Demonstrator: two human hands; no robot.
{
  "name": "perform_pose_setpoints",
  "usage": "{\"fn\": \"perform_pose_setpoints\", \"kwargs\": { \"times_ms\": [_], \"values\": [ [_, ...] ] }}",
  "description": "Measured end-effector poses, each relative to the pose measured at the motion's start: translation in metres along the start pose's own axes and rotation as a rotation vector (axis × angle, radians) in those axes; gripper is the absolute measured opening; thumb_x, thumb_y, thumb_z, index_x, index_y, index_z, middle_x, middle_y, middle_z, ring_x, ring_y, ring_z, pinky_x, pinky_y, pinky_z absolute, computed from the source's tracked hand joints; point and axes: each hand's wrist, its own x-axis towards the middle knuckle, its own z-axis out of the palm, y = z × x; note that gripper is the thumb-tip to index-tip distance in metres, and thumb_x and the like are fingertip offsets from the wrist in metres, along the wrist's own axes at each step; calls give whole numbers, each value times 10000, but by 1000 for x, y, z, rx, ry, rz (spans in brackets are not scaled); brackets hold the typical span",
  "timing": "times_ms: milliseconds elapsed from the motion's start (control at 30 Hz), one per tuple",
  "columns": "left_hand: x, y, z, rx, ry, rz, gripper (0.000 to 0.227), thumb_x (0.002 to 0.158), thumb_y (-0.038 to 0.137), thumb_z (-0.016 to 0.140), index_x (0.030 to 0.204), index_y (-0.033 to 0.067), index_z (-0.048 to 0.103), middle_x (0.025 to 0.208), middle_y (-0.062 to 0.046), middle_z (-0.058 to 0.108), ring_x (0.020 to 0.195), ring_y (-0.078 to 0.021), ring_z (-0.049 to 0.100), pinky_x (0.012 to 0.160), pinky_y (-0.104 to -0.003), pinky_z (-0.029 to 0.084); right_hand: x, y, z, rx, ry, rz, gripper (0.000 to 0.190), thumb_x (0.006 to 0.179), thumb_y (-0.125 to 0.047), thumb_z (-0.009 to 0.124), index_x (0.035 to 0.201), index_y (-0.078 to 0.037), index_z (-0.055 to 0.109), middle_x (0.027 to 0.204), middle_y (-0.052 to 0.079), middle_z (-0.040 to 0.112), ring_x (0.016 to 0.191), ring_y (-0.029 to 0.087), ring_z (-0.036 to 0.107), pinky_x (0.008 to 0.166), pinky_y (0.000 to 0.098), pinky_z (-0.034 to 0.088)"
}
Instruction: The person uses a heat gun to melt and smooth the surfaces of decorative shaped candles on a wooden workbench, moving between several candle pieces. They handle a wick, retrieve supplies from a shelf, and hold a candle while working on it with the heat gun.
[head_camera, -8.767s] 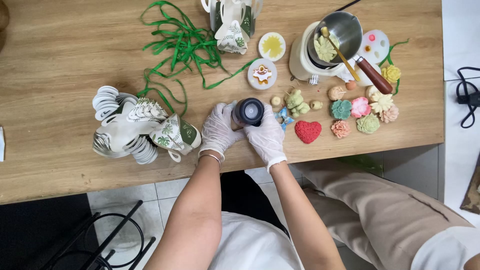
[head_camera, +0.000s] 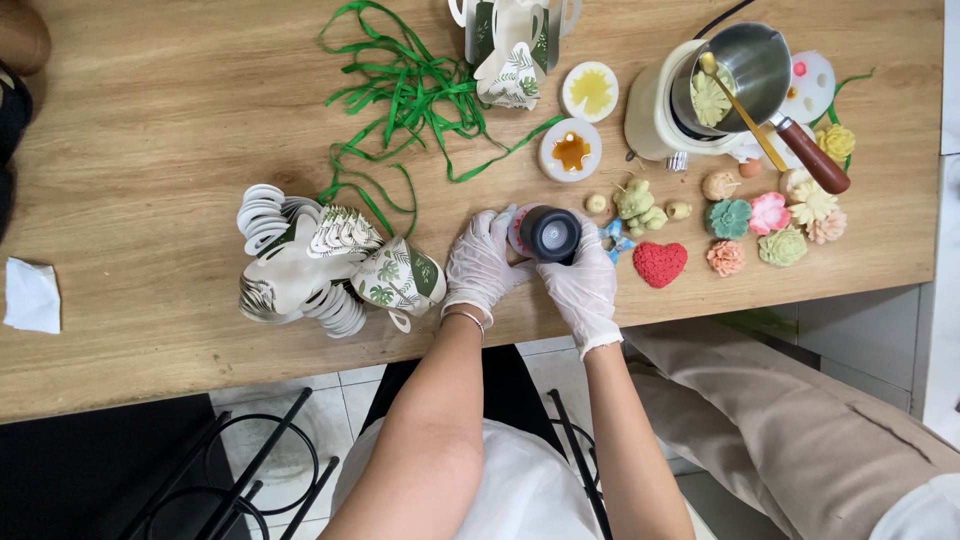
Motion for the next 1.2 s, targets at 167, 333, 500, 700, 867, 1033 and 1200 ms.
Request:
{"fn": "perform_pose_setpoints", "kwargs": {
  "times_ms": [167, 333, 500, 700, 867, 1033, 1200],
  "values": [
    [0, -4, 3, 14, 19, 14, 1066, 625, 536, 899, 1491, 121, 434, 1305, -138, 491, 1238, -317, 504, 1062, -436, 435, 2, 0, 2, -8, -2, 31, 592, 765, -96, 817, 1316, -122, 602, 1169, 58, 761, 1083, 145, 720, 935, 285, 538],
    [-2, -2, 1, -39, 36, 3, 1053, 656, 599, 869, 1488, 110, 447, 1267, -141, 517, 1176, -322, 551, 973, -461, 482, 2, 22, 1, 297, 33, -18, 571, 760, 36, 725, 1310, -69, 611, 1136, 64, 736, 1028, 162, 683, 924, 283, 531],
    [-3, -2, 4, -56, 95, 34, 1036, 674, 651, 840, 1468, 103, 461, 1223, -138, 531, 1140, -319, 565, 962, -453, 494, -6, 11, -24, 634, -6, 152, 615, 760, 104, 645, 1344, -59, 544, 1063, 66, 665, 825, 149, 619, 703, 281, 549],
    [-3, -3, 4, -71, 98, 41, 1037, 674, 654, 835, 1470, 103, 462, 1213, -135, 528, 1139, -315, 558, 968, -450, 490, -17, 45, -50, 1253, -323, 306, 508, 887, -37, 582, 1382, 23, 487, 1257, 280, 647, 778, 273, 628, 618, 324, 532],
    [-4, -2, 2, -57, 109, 69, 1032, 675, 652, 839, 1469, 111, 462, 1228, -137, 528, 1151, -323, 548, 983, -458, 477, -34, 54, -56, 1689, -541, 289, 695, 911, -148, 595, 1531, 56, 353, 1465, 369, 542, 1000, 341, 672, 640, 347, 581],
    [-4, -1, 2, -49, 77, 38, 1062, 669, 669, 825, 1482, 100, 447, 1245, -147, 522, 1175, -322, 540, 990, -459, 472, -44, 51, -53, 1761, -600, 241, 940, 820, -153, 618, 1652, 48, 228, 1437, 307, 548, 1122, 345, 668, 772, 397, 621],
    [-3, -6, 11, -38, 117, 63, 1058, 682, 686, 820, 1480, 98, 449, 1274, -157, 516, 1204, -329, 533, 1007, -461, 467, -47, 41, -49, 1639, -544, 160, 948, 817, -176, 630, 1652, 79, 261, 1391, 305, 604, 1042, 335, 675, 703, 365, 603]
  ]
}}
